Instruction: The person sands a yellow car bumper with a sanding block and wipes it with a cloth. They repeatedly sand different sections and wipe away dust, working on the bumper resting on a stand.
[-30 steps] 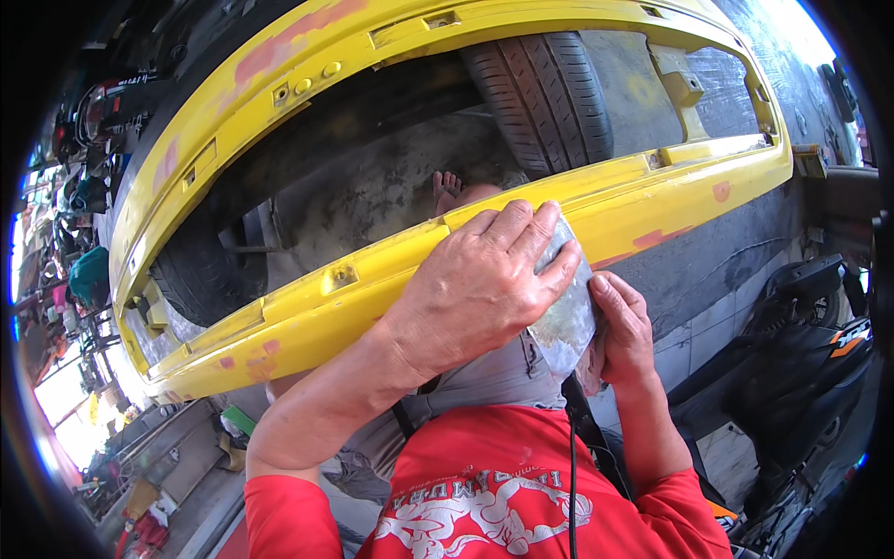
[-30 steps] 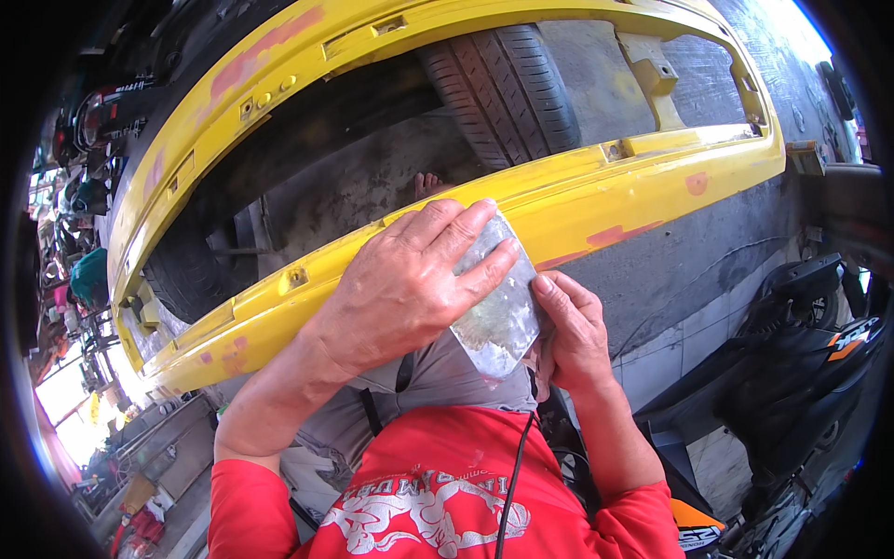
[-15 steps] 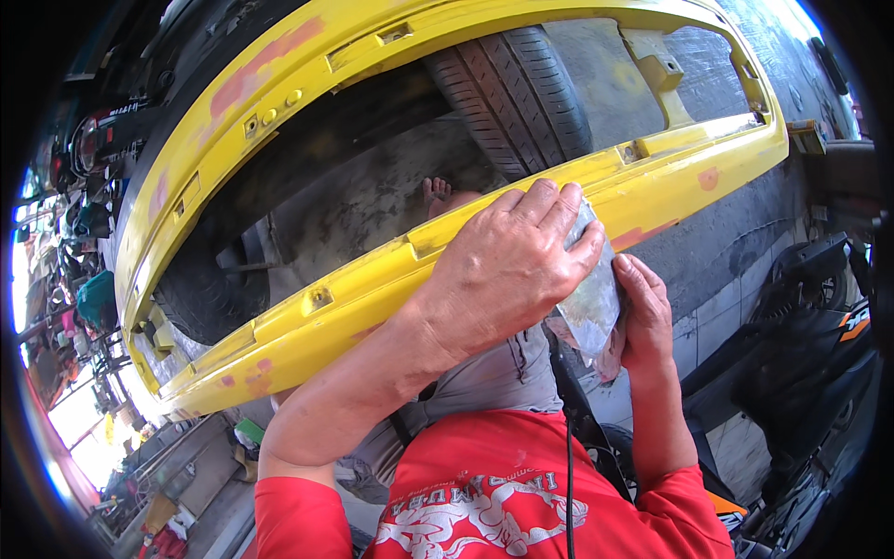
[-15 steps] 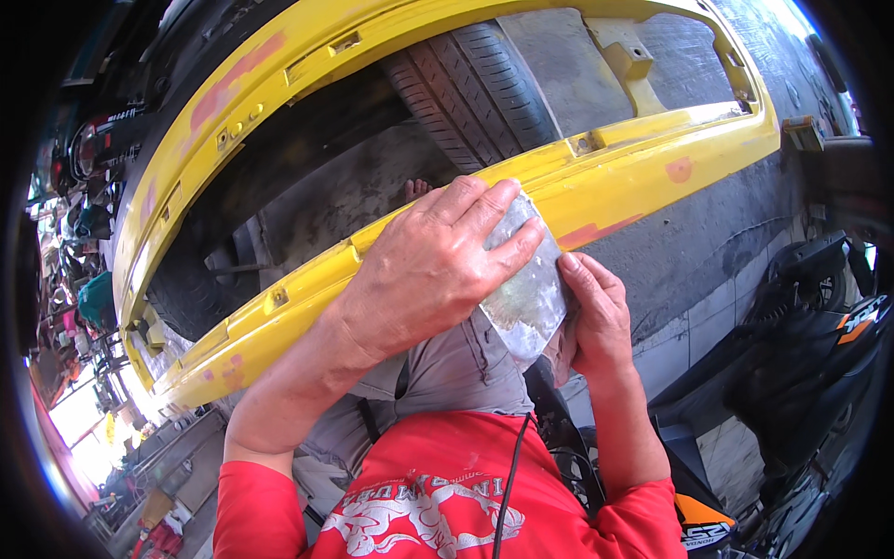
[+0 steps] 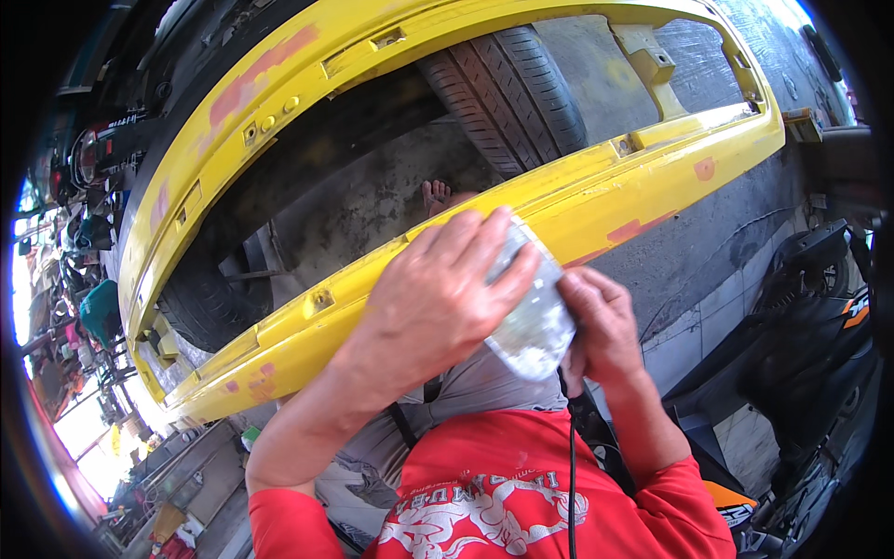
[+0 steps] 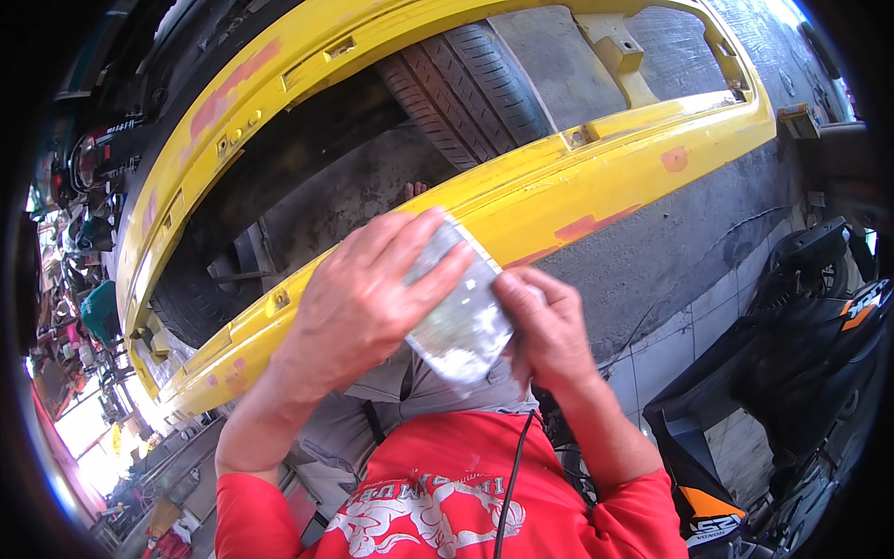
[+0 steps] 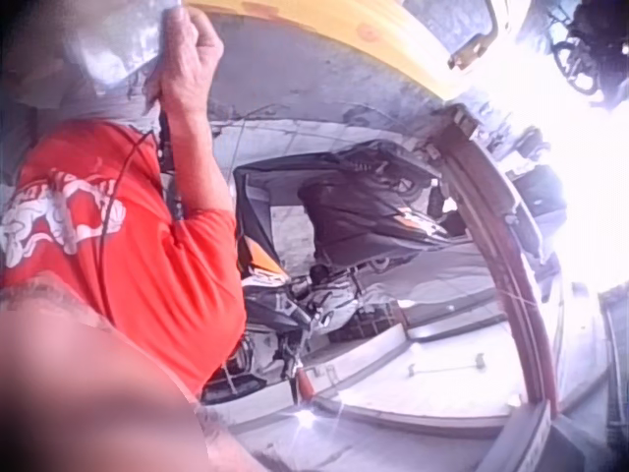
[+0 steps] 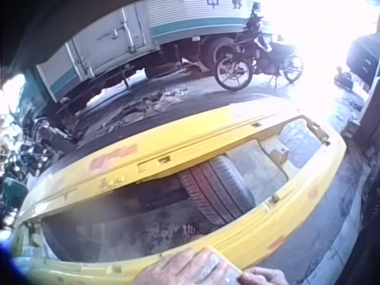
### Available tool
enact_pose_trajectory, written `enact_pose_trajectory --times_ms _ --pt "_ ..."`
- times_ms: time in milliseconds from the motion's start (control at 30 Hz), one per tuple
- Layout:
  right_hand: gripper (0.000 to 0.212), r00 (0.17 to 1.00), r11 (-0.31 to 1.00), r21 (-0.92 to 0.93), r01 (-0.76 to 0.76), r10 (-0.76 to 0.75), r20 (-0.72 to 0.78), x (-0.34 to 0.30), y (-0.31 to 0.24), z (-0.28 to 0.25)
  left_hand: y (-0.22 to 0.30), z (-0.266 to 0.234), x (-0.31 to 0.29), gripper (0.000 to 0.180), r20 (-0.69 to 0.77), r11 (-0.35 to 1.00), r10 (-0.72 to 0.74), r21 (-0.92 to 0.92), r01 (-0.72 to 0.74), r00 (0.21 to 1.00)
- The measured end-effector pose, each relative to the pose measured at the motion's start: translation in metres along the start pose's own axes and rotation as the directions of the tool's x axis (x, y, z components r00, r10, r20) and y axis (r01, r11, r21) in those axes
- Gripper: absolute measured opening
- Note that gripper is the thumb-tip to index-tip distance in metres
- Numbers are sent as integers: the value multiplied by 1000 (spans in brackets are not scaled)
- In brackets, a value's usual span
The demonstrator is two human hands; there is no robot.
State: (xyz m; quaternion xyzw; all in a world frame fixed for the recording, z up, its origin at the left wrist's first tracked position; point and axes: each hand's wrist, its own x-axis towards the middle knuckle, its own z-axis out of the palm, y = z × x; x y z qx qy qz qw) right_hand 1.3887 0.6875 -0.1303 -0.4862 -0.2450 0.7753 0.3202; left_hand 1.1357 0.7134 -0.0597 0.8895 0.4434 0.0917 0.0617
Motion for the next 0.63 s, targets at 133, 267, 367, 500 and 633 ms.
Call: enact_pose_trajectory --times_ms 133,267,367,500,633 --pt "35 999 999 18 50 -51 12 10 25 23 2 -14 -21 52 81 998 -59 31 56 995" --pt "33 997 1000 -16 11 -13 -76 6 10 6 6 2 -4 49 25 999 -24 35 23 999" --pt "30 977 995 60 79 -65 -204 11 0 -9 9 18 24 47 -28 1000 9 -4 -9 1000" --pt "29 968 980 106 170 -146 -202 18 -17 -35 12 31 62 42 -77 998 49 -28 -51 996" --pt "29 974 962 195 191 -160 -162 25 -32 -50 13 35 86 40 -36 997 72 -35 -73 997"
